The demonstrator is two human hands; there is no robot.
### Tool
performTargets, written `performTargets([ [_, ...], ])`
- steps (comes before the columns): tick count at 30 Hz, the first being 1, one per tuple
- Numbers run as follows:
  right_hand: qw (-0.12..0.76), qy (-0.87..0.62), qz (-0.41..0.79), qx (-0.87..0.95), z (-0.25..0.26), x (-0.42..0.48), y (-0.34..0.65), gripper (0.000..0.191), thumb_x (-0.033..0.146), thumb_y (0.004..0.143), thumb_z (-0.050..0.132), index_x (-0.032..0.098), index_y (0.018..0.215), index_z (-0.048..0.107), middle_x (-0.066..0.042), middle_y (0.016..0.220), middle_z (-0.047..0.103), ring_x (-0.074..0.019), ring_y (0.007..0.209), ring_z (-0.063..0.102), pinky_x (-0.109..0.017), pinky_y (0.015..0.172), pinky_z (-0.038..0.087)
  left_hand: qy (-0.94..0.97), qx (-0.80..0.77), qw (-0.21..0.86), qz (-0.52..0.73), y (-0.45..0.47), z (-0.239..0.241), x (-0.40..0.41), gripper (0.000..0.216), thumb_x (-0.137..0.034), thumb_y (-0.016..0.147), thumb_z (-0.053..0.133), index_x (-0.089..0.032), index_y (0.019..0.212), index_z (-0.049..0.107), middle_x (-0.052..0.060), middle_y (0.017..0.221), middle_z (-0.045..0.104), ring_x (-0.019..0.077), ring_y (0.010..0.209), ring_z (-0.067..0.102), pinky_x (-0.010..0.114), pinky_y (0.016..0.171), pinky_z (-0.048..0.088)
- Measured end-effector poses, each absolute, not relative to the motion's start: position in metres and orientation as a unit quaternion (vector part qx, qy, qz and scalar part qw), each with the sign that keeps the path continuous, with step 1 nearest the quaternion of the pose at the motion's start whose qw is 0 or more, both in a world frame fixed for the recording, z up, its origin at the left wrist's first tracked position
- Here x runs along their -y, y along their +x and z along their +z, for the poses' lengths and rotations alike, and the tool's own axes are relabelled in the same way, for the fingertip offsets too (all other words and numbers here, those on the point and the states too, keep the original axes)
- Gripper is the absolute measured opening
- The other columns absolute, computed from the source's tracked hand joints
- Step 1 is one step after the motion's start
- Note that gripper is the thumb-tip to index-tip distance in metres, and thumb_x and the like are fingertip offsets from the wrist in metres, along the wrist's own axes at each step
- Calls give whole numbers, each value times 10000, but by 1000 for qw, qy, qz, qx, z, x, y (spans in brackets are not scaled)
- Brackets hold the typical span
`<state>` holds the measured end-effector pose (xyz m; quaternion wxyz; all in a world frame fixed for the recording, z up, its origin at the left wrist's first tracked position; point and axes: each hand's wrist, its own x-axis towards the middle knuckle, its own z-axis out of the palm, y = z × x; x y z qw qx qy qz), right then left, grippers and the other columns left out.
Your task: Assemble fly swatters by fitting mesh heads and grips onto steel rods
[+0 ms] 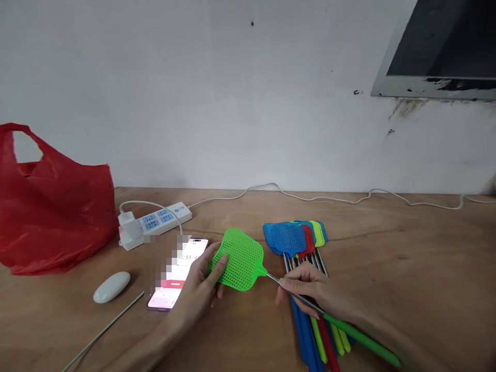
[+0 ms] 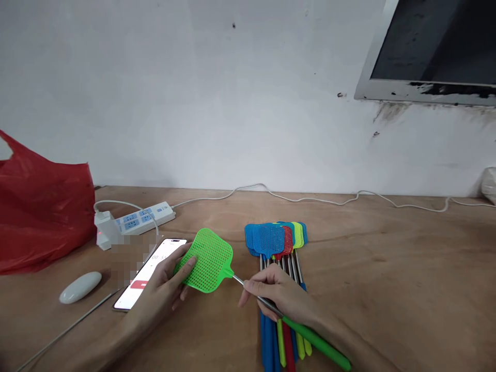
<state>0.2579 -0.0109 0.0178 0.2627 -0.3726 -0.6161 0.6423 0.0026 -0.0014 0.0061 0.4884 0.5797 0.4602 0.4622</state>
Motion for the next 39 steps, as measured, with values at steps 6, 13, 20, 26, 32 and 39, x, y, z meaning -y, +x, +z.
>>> performTargets([
  [6,270,-358,656,607,11,12,256,498,546,907,563,104,785,759,80,326,419,-49,284,277,-223,376,196,584,-477,468,460,2,14,4,618,-564,883,600,-149,1335,527,-94,543,440,67,351,360,150,282,302],
  [13,265,-340,690,582,6,12,257,485,536,906,581,105,755,742,83,318,424,-48,259,277,-218,345,179,566,-461,511,454,3,18,3,687,-565,863,628,-129,1382,516,-103,515,394,64,357,316,144,281,275],
  [20,274,-338,691,578,5,13,255,490,551,898,589,108,751,740,84,319,432,-45,252,282,-210,334,182,564,-465,500,464,3,12,4,669,-547,884,621,-137,1399,506,-98,532,393,66,373,334,144,287,315],
  [26,270,-335,694,577,3,12,255,473,516,924,575,103,774,748,83,320,438,-43,252,287,-206,338,193,585,-457,498,448,4,12,7,659,-543,906,595,-129,1409,491,-98,547,395,62,368,337,149,296,330],
  [32,269,-330,691,584,2,13,254,491,524,934,562,96,793,756,82,321,440,-37,256,285,-204,340,183,586,-457,503,441,8,11,10,646,-554,902,597,-143,1392,504,-76,604,445,62,385,363,155,297,349],
  [39,267,-342,687,584,7,15,254,497,541,921,570,103,767,747,84,316,427,-40,259,289,-206,338,175,588,-455,494,451,8,13,11,615,-552,898,607,-162,1368,537,-68,613,460,59,373,360,162,303,346],
])
